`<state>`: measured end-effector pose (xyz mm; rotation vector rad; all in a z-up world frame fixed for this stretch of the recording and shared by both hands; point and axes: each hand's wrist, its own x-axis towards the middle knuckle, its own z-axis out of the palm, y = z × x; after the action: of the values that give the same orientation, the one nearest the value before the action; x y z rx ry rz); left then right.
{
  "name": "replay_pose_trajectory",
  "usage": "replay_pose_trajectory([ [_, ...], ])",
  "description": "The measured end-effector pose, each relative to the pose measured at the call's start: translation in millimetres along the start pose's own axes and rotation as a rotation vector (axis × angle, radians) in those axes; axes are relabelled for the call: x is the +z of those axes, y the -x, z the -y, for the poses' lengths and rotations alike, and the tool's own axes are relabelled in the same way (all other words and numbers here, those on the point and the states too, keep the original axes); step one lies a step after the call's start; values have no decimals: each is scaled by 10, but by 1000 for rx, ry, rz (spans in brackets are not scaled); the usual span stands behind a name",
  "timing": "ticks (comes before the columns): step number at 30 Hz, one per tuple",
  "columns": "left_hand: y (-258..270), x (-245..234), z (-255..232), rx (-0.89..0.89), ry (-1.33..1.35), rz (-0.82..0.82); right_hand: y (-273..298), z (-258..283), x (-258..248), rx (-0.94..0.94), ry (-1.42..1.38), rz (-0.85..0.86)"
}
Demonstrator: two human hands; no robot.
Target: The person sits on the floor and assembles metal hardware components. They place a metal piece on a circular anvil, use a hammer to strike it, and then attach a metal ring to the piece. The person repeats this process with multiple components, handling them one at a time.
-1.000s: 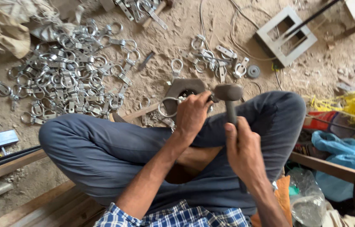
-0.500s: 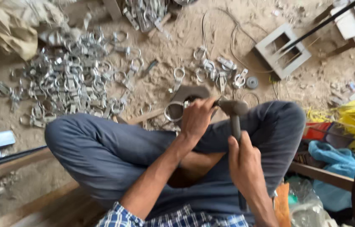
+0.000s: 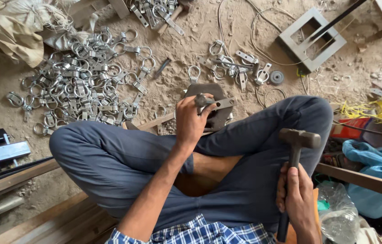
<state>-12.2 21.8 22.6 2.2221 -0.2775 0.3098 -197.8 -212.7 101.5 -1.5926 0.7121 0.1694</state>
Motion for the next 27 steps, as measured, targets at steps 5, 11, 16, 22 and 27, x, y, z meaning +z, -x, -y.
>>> replay_pose_trajectory([
  [5, -6, -19, -89, -51, 28, 71, -137, -130, -79, -17, -219, 45],
  [11, -11, 145, -95, -29, -15, 56, -192, -116, -106, 29, -264, 72],
  [16, -4, 226, -52, -35, -30, 83, -195, -126, -120, 19, -281, 86],
  [22, 16, 228, -71, -26, -151, 107, -202, -124, -124, 45, -274, 82],
  [27, 22, 290, 38, 67, -159, 111, -204, -97, -119, 39, -270, 93],
])
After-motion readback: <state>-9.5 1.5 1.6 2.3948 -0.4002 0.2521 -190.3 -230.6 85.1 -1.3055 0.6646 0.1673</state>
